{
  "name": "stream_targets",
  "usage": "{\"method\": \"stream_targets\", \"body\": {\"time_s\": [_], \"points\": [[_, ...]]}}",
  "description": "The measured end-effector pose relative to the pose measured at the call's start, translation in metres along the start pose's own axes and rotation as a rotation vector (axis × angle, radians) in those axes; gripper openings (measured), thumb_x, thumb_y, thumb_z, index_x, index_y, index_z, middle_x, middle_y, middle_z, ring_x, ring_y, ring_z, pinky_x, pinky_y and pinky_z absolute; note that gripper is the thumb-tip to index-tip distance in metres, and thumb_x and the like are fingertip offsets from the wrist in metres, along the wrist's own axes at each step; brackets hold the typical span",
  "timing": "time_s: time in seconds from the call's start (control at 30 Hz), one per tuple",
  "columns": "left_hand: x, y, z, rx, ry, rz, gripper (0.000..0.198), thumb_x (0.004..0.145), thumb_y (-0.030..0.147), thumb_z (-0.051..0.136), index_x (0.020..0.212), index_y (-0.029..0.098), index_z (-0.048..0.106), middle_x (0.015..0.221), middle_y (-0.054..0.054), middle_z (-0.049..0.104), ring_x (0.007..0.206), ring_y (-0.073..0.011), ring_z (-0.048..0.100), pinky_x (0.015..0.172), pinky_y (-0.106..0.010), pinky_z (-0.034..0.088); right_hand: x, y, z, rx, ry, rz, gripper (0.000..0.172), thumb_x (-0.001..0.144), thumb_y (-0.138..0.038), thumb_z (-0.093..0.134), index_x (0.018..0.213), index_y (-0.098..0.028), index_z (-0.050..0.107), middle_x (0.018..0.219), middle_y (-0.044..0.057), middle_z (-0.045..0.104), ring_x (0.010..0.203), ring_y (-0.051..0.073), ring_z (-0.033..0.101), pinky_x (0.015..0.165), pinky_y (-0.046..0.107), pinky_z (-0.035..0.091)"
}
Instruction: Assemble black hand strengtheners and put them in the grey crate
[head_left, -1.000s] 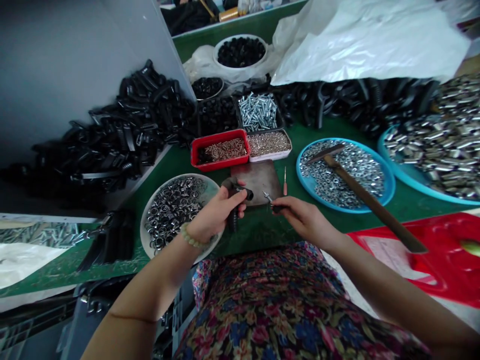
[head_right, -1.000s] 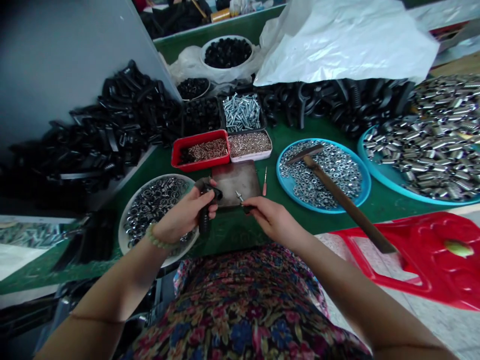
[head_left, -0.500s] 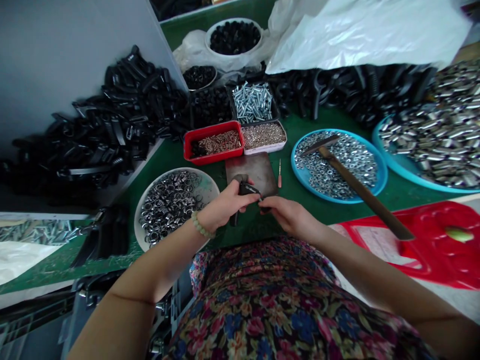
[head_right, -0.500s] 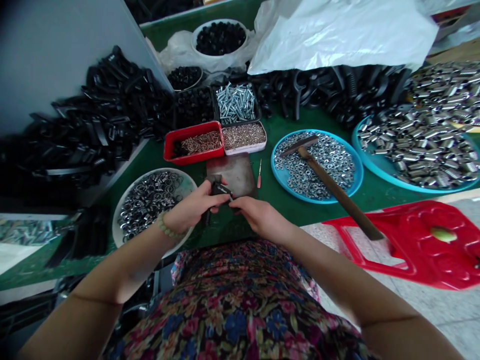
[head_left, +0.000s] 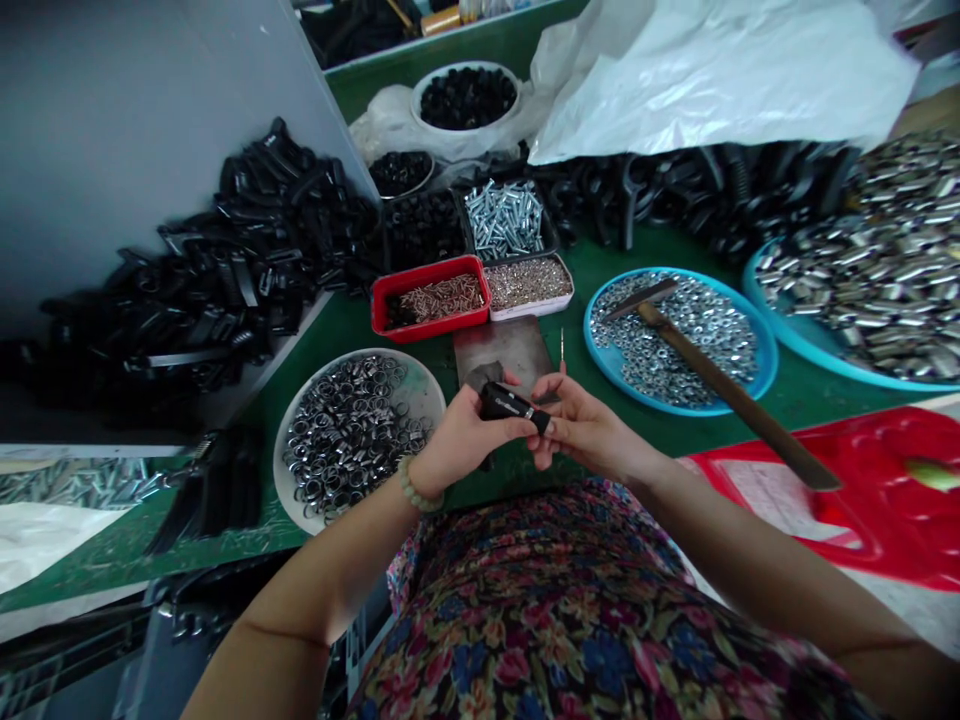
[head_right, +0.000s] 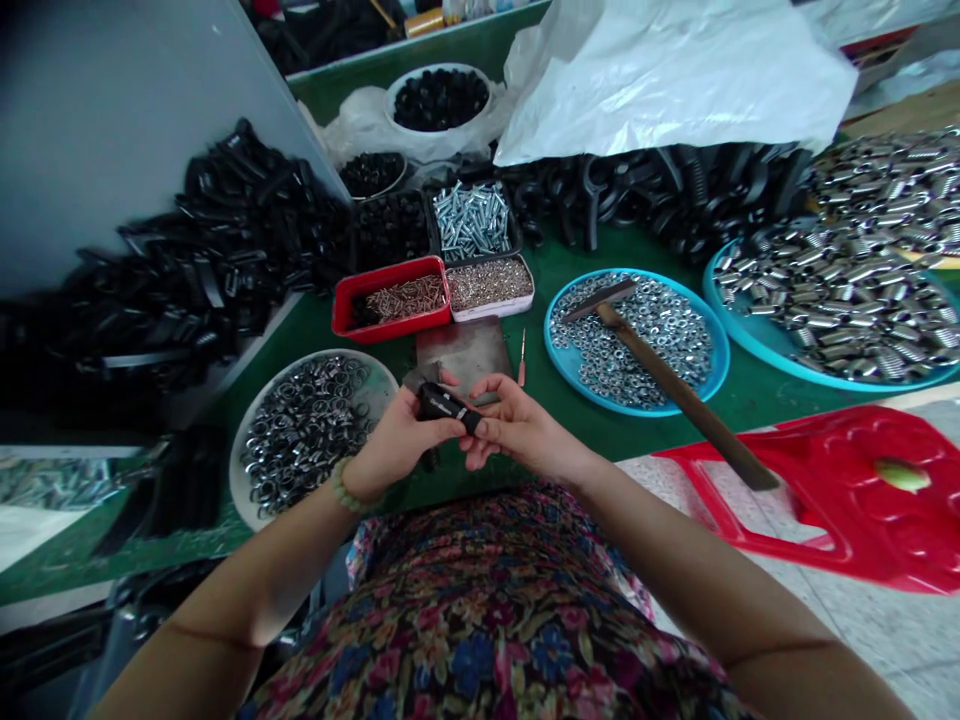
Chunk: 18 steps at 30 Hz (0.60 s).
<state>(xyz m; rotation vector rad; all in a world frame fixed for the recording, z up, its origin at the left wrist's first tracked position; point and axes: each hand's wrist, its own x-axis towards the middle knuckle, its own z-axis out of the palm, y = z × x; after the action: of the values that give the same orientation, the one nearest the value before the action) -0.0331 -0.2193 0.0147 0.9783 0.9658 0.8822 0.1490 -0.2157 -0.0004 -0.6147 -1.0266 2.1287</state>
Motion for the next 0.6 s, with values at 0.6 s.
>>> {"method": "stream_targets", "body": {"time_s": [0.6], "points": [[0.033,0.014,-0.052,1.291,0.000,0.336,0.048,0.088,0.028,0.051,0.132,0.009,0.046,0.127,-0.018,0.056,0.119,-0.0279,0.051,0.105,-0.044,0.037,0.143,-0.070,-0.019,-1.571,0.131,-0.312,0.014,0.090,-0.024,0.051,0.095,-0.016,0.062,0.101,0.009,0.065,0.095,0.019,0.062,0.085,0.033,0.048]]}}
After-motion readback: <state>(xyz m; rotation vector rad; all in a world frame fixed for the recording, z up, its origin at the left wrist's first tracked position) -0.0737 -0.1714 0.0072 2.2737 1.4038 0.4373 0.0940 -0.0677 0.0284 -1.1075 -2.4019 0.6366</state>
